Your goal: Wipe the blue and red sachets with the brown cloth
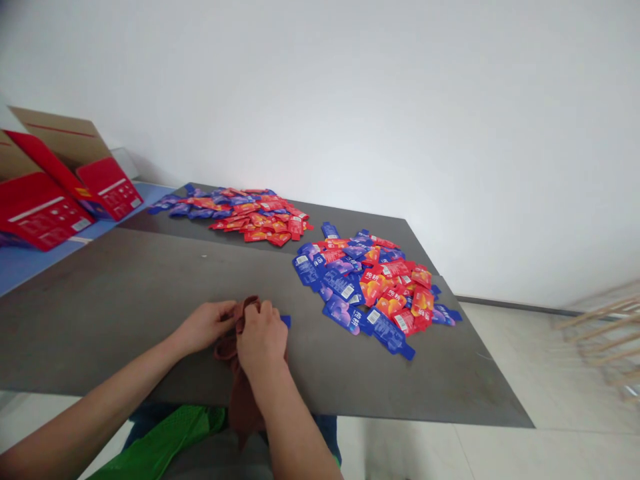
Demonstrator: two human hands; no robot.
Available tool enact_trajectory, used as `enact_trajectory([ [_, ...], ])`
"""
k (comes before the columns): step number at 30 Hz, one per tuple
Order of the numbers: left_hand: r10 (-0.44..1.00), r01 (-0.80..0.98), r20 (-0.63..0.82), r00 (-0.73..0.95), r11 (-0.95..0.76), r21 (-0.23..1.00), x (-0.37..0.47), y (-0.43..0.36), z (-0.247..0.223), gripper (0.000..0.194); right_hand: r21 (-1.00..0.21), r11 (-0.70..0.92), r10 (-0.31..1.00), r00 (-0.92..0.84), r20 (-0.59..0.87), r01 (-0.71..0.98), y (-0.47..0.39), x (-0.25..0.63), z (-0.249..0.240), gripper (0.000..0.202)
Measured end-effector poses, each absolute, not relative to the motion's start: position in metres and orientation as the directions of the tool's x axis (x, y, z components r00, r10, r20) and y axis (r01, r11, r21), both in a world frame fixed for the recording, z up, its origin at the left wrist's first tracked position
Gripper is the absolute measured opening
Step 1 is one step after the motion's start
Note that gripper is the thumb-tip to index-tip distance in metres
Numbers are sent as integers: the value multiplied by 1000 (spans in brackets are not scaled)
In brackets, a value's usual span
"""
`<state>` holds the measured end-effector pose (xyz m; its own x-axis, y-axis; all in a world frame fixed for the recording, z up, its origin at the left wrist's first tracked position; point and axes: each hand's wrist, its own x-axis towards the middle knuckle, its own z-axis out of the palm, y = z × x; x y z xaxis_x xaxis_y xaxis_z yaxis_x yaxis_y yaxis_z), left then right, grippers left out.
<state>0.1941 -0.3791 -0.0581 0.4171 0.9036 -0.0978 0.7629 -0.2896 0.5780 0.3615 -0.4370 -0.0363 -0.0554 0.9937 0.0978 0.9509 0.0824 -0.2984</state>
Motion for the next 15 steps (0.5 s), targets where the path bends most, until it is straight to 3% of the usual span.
enact_trajectory([
  [4,902,788,-85,423,-320,527,196,-380,-57,33,-235,-157,986,164,12,959,-437,411,-44,13],
  [6,902,789,-84,424,-323,522,196,-379,-57,34,-204,-203,978,209,12,958,-436,431,-39,12],
  [13,907,791,-73,415,-320,522,197,-381,-57,24,-277,109,985,-66,161,955,-435,361,-34,11],
  [15,906,792,-68,417,-326,516,197,-382,-57,22,-287,100,987,-59,149,953,-436,358,-42,10],
])
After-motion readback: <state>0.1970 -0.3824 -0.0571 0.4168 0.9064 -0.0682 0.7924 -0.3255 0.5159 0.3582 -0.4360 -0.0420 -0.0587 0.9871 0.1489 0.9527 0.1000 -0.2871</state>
